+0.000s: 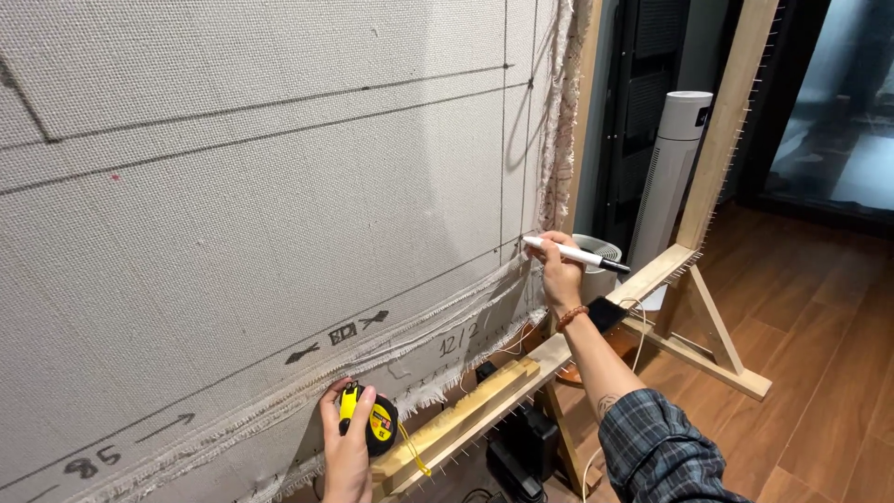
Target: Measuring and marking a rug tufting canvas with a marker and tape measure
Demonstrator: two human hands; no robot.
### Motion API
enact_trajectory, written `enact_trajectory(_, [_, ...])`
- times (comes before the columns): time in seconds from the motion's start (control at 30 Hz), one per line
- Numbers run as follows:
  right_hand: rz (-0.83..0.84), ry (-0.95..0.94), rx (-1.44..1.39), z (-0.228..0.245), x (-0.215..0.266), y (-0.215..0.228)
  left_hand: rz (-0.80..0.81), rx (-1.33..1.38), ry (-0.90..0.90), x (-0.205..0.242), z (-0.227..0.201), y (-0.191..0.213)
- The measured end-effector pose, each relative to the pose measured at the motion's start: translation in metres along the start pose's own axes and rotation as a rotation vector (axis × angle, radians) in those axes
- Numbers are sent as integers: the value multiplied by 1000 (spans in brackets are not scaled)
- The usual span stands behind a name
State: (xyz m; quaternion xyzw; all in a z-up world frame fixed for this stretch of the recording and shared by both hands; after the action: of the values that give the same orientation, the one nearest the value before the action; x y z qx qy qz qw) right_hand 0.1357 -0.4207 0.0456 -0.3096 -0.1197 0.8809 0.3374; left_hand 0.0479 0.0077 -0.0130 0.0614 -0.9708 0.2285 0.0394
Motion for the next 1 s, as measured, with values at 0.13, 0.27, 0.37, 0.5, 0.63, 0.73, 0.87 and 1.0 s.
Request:
enact_trajectory(0.13, [27, 26, -21, 2, -1, 0, 4, -19, 35, 2, -1, 0])
enact_trajectory(0.27, [5, 29, -1, -2, -2, 0, 17, 23, -10, -2, 3, 3])
enact_trajectory(0.37, [-11, 11, -52, 6, 3, -2, 19, 14, 9, 3, -1, 2])
enact_trajectory(0.5, [22, 52, -75, -1, 1, -1, 17, -10, 18, 6, -3, 1])
enact_trajectory(0.63, [8, 13, -28, 1, 3, 0, 22, -10, 17, 8, -6, 1])
enact_trajectory(0.73, [-2, 1, 4, 5, 4, -2, 24, -27, 41, 12, -10, 0])
enact_trajectory(0.87, [-11, -48, -96, 8, 7, -3, 30, -45, 50, 13, -11, -1])
enact_trajectory(1.0, [-4, -41, -36, 8, 7, -4, 29, -57, 69, 17, -15, -2])
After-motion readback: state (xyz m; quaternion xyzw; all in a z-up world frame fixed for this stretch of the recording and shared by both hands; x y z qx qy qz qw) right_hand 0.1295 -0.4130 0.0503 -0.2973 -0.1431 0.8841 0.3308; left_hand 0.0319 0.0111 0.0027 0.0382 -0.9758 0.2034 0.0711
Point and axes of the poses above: each hand's wrist, its own x-axis away from the middle knuckle, its own y-axis out of the back of the hand, z = x × y, the point moved 6 cm from there along -x, towards the middle knuckle, and after that the axes turned 6 degrees about -y, right-handed, at the moved point
